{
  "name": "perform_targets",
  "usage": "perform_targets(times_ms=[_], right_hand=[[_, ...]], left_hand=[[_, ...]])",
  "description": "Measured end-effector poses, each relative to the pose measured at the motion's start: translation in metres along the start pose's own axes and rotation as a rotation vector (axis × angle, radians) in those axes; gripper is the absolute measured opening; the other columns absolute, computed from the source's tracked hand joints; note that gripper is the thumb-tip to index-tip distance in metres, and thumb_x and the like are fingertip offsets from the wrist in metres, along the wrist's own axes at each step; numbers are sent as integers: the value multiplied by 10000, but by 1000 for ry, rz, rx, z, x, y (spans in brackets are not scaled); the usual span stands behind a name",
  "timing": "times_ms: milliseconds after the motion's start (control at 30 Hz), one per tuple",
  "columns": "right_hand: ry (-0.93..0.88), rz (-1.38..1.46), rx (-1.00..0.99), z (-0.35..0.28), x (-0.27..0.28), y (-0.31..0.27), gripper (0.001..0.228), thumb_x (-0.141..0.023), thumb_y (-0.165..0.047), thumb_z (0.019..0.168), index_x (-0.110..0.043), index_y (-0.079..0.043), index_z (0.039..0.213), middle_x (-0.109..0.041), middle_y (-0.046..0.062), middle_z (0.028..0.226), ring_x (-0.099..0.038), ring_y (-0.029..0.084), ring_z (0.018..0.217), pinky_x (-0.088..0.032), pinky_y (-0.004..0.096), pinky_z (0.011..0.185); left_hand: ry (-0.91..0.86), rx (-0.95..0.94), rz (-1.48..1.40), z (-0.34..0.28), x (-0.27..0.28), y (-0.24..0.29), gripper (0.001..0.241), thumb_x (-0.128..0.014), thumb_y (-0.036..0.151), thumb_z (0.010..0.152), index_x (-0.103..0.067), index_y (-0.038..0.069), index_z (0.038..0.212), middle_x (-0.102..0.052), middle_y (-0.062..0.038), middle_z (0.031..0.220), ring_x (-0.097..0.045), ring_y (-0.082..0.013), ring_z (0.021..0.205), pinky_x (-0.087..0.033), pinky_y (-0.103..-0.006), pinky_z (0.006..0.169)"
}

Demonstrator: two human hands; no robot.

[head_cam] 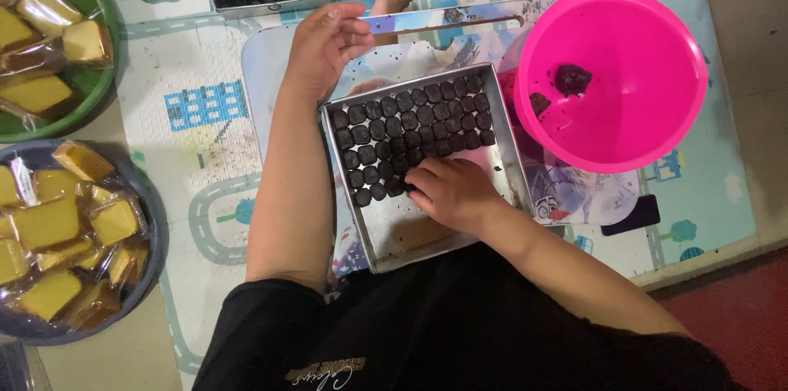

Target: The person shapes small pieces of dark dough by hand and places them in a square metal tray, while other pieces of dough remain in a pink bowl.

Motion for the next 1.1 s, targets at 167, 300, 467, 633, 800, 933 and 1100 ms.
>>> perform_targets(times_ms=[167,300,467,633,800,933,1100], right_hand=[[7,34,-20,-2,1,-2,269,-775,-192,819,-670,-149,1064,-658,4,990,-682,252,806,-534,371,713],[-221,52,-54,-10,-31,16,267,-678,-287,954,-649,-180,1197,-652,44,1012,-706,310,898,-590,460,727],[-269,59,-48,-9,-31,14,328,-669,-385,962,-644,-170,1208,-651,74,1046,-711,340,917,-590,482,746],[-194,26,-41,-9,-19,11,357,-665,-442,947,-655,-195,1204,-659,52,1070,-717,334,954,-591,479,754],[200,-73,202,38,96,-38,248,-733,-408,912,-683,-196,1032,-616,-23,956,-716,241,836,-570,372,680],[270,23,369,81,207,-105,164,-666,-355,962,-687,-197,1003,-603,0,926,-692,268,823,-550,400,654],[188,131,558,86,277,-151,141,-790,-184,963,-727,-109,1064,-673,47,1065,-620,223,822,-510,402,750]], left_hand=[[-15,2,0,6,5,-8,380,-674,257,955,-662,-18,1217,-693,-122,960,-694,-233,902,-608,-353,888],[34,16,90,23,29,-27,512,-665,407,958,-658,-3,1265,-761,-147,967,-788,-237,878,-682,-392,871],[58,9,94,25,35,-34,463,-658,374,980,-660,-2,1250,-759,-154,948,-790,-243,852,-675,-388,840],[97,-60,79,31,54,-40,367,-644,290,1018,-664,-16,1219,-751,-206,936,-787,-307,848,-665,-453,834],[323,-372,93,14,69,-1,290,-554,243,1050,-690,-2,1121,-701,-188,768,-767,-307,691,-678,-407,722],[406,-369,-24,0,66,16,294,-549,277,1049,-704,29,1077,-689,-136,757,-747,-280,701,-681,-422,769],[445,-311,-60,-3,64,14,307,-504,275,1045,-717,55,1053,-683,-127,760,-719,-261,705,-676,-426,821]])
Point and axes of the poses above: each hand's wrist, its own z-axis towards the middle knuckle, its own x-axis out of the back of the hand, y = z × x, the point moved 8 cm from there along z, towards the middle knuckle
